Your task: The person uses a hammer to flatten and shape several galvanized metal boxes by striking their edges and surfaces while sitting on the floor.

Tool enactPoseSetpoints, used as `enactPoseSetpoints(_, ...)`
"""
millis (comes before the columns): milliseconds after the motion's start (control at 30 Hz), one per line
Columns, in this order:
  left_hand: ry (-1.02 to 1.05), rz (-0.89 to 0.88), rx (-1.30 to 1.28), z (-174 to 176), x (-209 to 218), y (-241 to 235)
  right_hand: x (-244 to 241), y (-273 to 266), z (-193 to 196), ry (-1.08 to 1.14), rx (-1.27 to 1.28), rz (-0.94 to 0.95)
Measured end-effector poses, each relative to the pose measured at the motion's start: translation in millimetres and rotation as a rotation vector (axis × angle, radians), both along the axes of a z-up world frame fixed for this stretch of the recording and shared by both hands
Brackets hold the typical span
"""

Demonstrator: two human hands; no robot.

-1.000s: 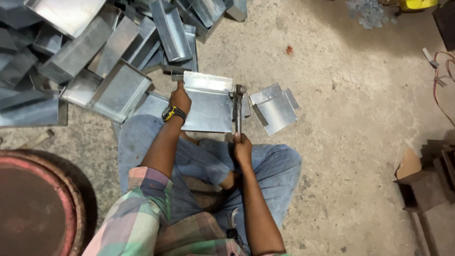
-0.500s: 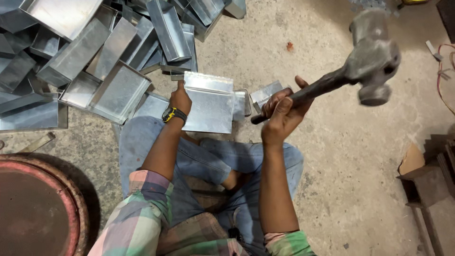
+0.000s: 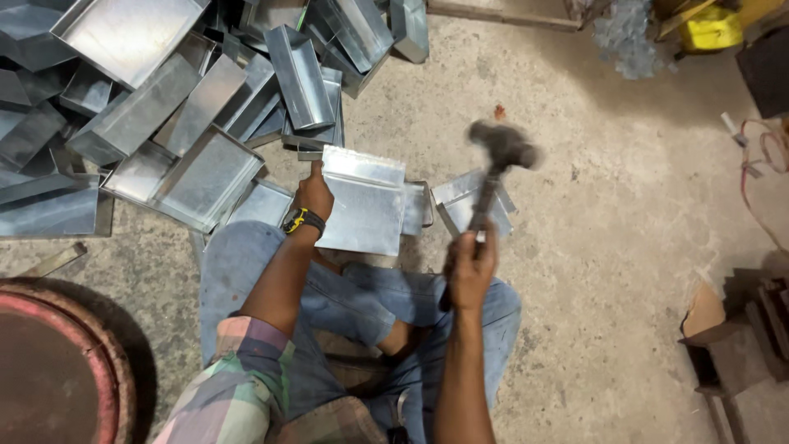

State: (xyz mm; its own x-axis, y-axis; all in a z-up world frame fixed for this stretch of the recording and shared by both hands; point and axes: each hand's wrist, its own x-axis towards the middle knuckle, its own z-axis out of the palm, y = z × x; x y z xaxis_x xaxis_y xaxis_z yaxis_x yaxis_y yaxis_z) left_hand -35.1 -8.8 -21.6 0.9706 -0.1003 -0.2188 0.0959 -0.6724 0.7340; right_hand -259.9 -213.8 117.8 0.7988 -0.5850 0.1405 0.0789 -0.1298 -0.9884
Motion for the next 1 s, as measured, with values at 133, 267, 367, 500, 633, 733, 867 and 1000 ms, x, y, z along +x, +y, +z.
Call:
enactPoseSetpoints(133, 0.021, 0.023, 0.028, 14.5, 2.0, -5.8, -6.2, 10.3, 2.0, -0.329, 0.001, 0.013)
enactPoseSetpoints(267, -0.008, 0.066, 0.017, 3.6, 2.7, -7.6, 10.9, 24.8, -71.6, -0.117, -0.255, -0.086)
enactPoseSetpoints(367, -0.068, 0.094, -0.051, -10.7, 7.8, -12.4, 4.2, 24.8, -95.6, 0.254, -0.56, -0.061)
enactPoseSetpoints(500, -0.108, 0.145, -0.057, -31.9, 11.2, -20.3, -16.4, 22.6, -51.5, 0.196, -0.055, -0.013)
enactPoseSetpoints(633, -0.113, 0.146, -0.053, -29.2, 20.6, -15.4, -23.8, 39.8, 1.0, -0.34, 0.035, -0.036)
enactPoseSetpoints(733, -0.08, 0.135, -0.025, -23.6, 24.1, -16.9, -12.8, 43.6, -11.8, -0.512, -0.024, -0.032)
enactPoseSetpoints(867, -0.089, 0.14, -0.029, -25.9, 16.6, -11.6, 8.2, 39.8, -73.0, 0.159, -0.326, -0.138)
enactPoseSetpoints(1000, -0.1, 0.134, -0.041, -17.3, 22.3, -13.1, 7.4, 26.8, -73.8, 0.394, -0.406, -0.103)
